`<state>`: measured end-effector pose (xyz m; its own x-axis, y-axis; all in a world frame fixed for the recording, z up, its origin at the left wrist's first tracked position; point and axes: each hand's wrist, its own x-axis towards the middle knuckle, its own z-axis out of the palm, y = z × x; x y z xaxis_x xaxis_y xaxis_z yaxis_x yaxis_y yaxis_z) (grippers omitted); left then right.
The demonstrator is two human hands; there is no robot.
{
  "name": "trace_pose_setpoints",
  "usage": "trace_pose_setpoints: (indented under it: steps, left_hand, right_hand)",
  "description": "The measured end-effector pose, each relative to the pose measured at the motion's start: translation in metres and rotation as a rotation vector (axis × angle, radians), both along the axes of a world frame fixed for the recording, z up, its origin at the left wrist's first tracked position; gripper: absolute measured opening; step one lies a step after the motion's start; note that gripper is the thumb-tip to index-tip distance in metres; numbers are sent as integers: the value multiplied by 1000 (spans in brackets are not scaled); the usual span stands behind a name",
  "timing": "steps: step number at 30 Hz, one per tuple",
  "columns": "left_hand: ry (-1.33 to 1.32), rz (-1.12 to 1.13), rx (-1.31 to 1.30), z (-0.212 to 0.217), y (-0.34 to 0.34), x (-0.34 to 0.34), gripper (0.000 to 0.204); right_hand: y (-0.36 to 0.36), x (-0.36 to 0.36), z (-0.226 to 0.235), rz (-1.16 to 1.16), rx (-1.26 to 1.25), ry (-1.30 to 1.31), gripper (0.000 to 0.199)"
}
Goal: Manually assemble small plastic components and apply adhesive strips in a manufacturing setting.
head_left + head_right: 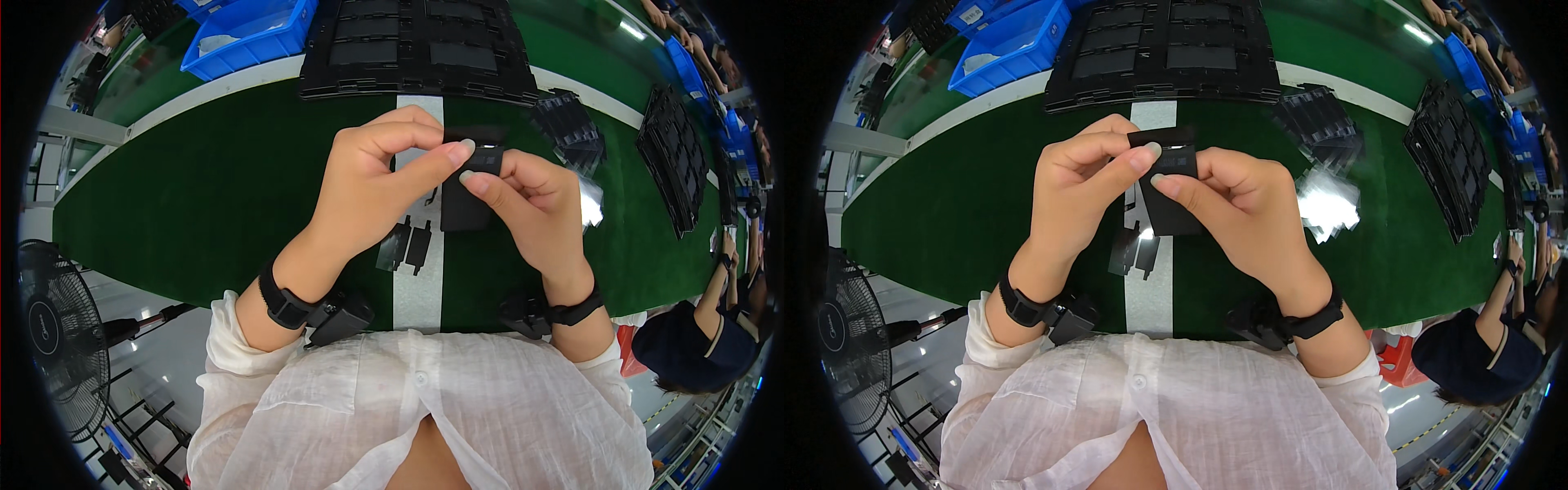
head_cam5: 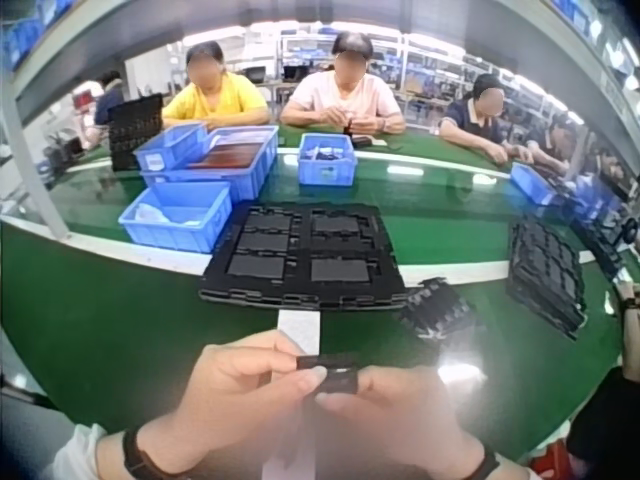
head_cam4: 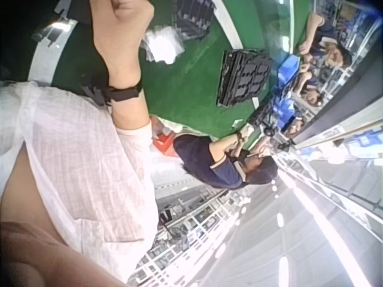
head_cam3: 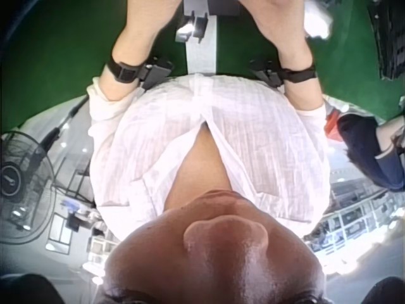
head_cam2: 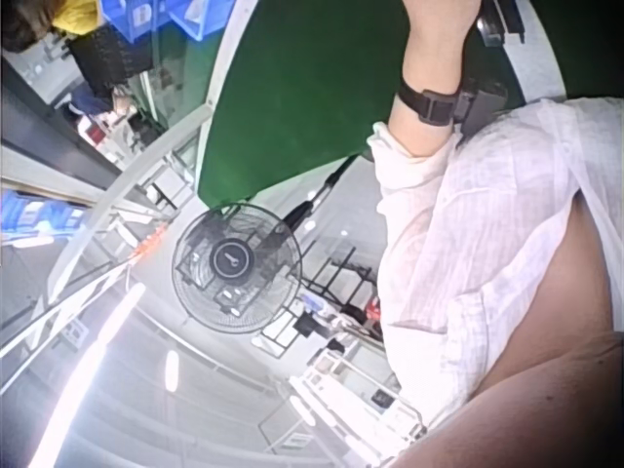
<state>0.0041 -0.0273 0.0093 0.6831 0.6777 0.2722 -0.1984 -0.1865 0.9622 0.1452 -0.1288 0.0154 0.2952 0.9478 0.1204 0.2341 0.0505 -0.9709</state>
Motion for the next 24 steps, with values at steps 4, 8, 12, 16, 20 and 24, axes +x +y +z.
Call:
trace_pose_setpoints:
  steps: [4,8,12,16,20,24]
  left_hand:
    - [15,23,-40,2,-2,2,5]
    - [-121,46,-126,2,-7,3,6]
    - [-218,98,-91,-9,-2,2,9]
    - [-94,-21,-237,9,-6,0,23]
    - [-69,-186,-227,10,0,-2,33]
    - [-60,-207,-183,10,3,-2,32]
  right_hand:
    - [-1,0,1,-17,18,-51,20]
    - [-1,-4,3,-3,14,3,14]
    - [1,-11,0,111,34,344,15]
    - [-1,-9,4,199,9,407,16]
    - [-3,-8,3,219,-27,447,17]
    - [-1,-5,4,230,-23,434,17]
